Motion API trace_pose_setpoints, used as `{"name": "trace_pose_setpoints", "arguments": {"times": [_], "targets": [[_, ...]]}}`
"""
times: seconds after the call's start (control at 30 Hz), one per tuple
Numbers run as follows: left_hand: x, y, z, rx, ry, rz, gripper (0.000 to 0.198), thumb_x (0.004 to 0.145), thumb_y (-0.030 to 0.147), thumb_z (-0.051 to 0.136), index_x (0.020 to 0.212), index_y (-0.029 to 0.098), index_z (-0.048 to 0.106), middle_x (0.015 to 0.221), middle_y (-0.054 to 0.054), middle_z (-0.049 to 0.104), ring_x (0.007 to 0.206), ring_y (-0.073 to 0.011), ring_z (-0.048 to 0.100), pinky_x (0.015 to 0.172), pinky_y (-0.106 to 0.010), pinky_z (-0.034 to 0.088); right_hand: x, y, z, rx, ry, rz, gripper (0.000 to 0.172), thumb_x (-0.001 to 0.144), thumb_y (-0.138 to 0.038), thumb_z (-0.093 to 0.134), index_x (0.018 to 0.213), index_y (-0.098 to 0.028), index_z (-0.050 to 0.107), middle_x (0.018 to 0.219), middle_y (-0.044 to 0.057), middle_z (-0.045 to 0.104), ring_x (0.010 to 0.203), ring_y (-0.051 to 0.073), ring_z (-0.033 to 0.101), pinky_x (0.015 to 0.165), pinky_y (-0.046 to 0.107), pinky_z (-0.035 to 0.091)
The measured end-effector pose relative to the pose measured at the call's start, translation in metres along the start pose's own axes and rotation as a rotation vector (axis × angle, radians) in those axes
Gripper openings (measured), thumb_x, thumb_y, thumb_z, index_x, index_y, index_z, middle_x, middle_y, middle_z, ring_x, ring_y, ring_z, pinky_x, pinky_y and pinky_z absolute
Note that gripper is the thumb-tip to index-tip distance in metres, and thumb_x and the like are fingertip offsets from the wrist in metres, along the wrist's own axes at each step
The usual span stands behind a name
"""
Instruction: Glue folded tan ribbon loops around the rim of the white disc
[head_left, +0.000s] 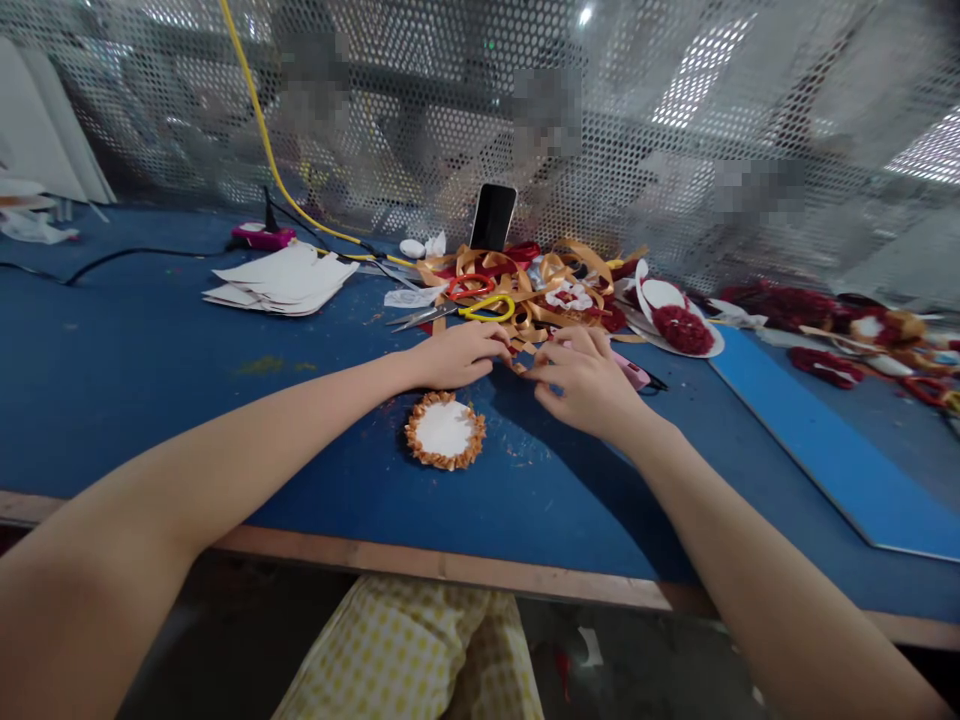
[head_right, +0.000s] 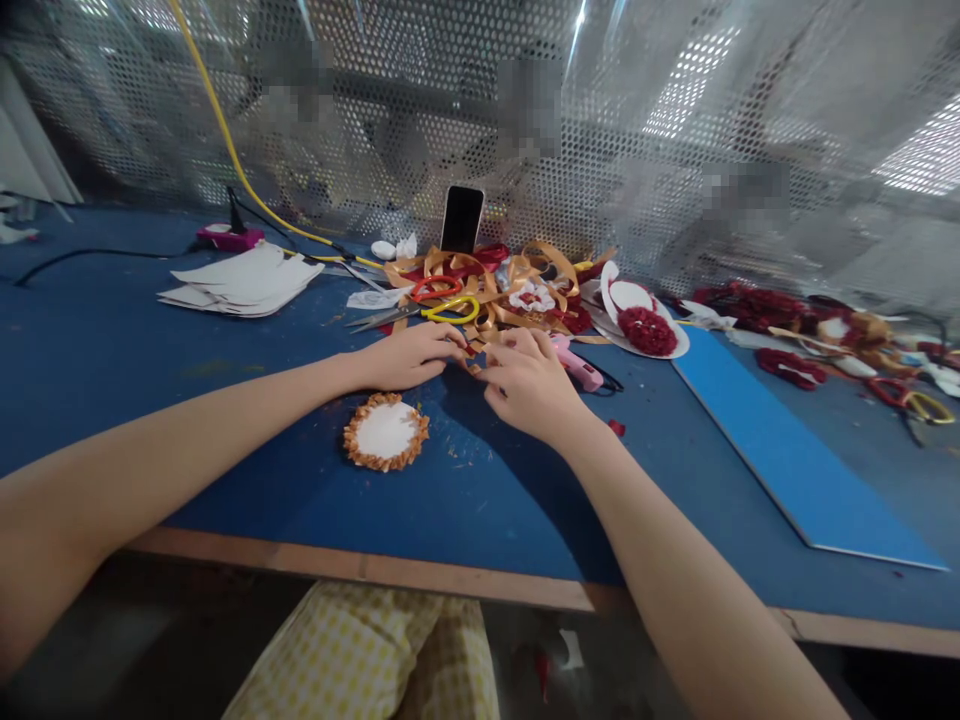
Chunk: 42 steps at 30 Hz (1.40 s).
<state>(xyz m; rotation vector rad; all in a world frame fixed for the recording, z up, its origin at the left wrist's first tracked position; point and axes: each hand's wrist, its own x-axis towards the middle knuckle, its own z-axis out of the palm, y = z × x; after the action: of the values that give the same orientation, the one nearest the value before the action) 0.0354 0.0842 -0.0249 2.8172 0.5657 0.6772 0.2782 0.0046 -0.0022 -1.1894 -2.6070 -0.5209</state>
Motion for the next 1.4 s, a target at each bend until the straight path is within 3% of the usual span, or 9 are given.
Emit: {"name": "trace_pose_setpoints", "arguments": {"times": [0.3,0.53,0.7,0.9,1.1,1.23,1.4], "targets": [[-0.001,-0.002,0.0,-0.123,0.056,-0.023,0.033,0.095,0.009,0.048,0.11,0.017,0.076,0.126,-0.012,0.068,0.123,-0.0234,0.064,0.114,-0.042,0.048,0.0,0.0,-0.004,0.001,0.074,0.019,0.027,0.091,-0.017,0.06,0.097,-0.026,0.085,0.1,0.008,0.077,0.117,0.033,0.055,0.104,0.052,0.043],[0.0,-0.003,0.002,-0.131,0.169,-0.043,0.009,0.09,0.019,0.071,0.095,0.018,0.079,0.114,-0.01,0.07,0.11,-0.0238,0.068,0.103,-0.04,0.052,-0.001,0.003,-0.003,0.025,0.151,0.003,0.027,0.09,-0.014,0.062,0.099,-0.026,0.084,0.097,0.007,0.076,0.111,0.031,0.056,0.096,0.048,0.046],[0.006,0.002,0.005,-0.023,0.263,-0.049,0.01,0.086,0.022,0.08,0.095,0.019,0.079,0.111,-0.008,0.071,0.108,-0.025,0.066,0.097,-0.04,0.051,0.0,0.002,-0.003,0.006,0.175,-0.005,0.024,0.09,-0.014,0.062,0.093,-0.026,0.083,0.096,0.006,0.076,0.11,0.031,0.055,0.096,0.049,0.045],[0.004,0.004,0.011,0.058,0.328,0.036,0.004,0.089,0.024,0.079,0.092,0.022,0.081,0.114,-0.008,0.071,0.108,-0.0242,0.065,0.096,-0.04,0.051,0.0,0.001,-0.004,0.011,0.186,-0.04,0.02,0.09,-0.014,0.064,0.093,-0.023,0.082,0.096,0.006,0.076,0.109,0.031,0.056,0.097,0.049,0.047],[0.004,0.005,0.011,0.159,0.316,0.111,0.007,0.093,0.023,0.075,0.098,0.021,0.079,0.117,-0.009,0.071,0.11,-0.0243,0.064,0.096,-0.041,0.051,0.0,-0.001,-0.002,0.026,0.166,-0.031,0.019,0.091,-0.014,0.063,0.09,-0.022,0.08,0.097,0.007,0.074,0.11,0.031,0.057,0.101,0.051,0.048],[0.004,0.006,0.012,0.203,0.307,0.147,0.002,0.092,0.02,0.076,0.093,0.019,0.078,0.117,-0.01,0.071,0.108,-0.0242,0.064,0.094,-0.04,0.052,0.0,-0.002,-0.001,0.045,0.154,-0.03,0.02,0.092,-0.014,0.062,0.091,-0.022,0.08,0.098,0.007,0.074,0.108,0.03,0.058,0.103,0.052,0.048],[0.001,0.005,0.013,0.169,0.345,0.105,0.005,0.093,0.02,0.075,0.089,0.019,0.078,0.109,-0.009,0.069,0.102,-0.022,0.064,0.088,-0.036,0.052,0.001,-0.003,-0.003,0.06,0.26,-0.016,0.021,0.09,-0.012,0.063,0.095,-0.023,0.081,0.095,0.006,0.076,0.106,0.029,0.058,0.097,0.049,0.047]]}}
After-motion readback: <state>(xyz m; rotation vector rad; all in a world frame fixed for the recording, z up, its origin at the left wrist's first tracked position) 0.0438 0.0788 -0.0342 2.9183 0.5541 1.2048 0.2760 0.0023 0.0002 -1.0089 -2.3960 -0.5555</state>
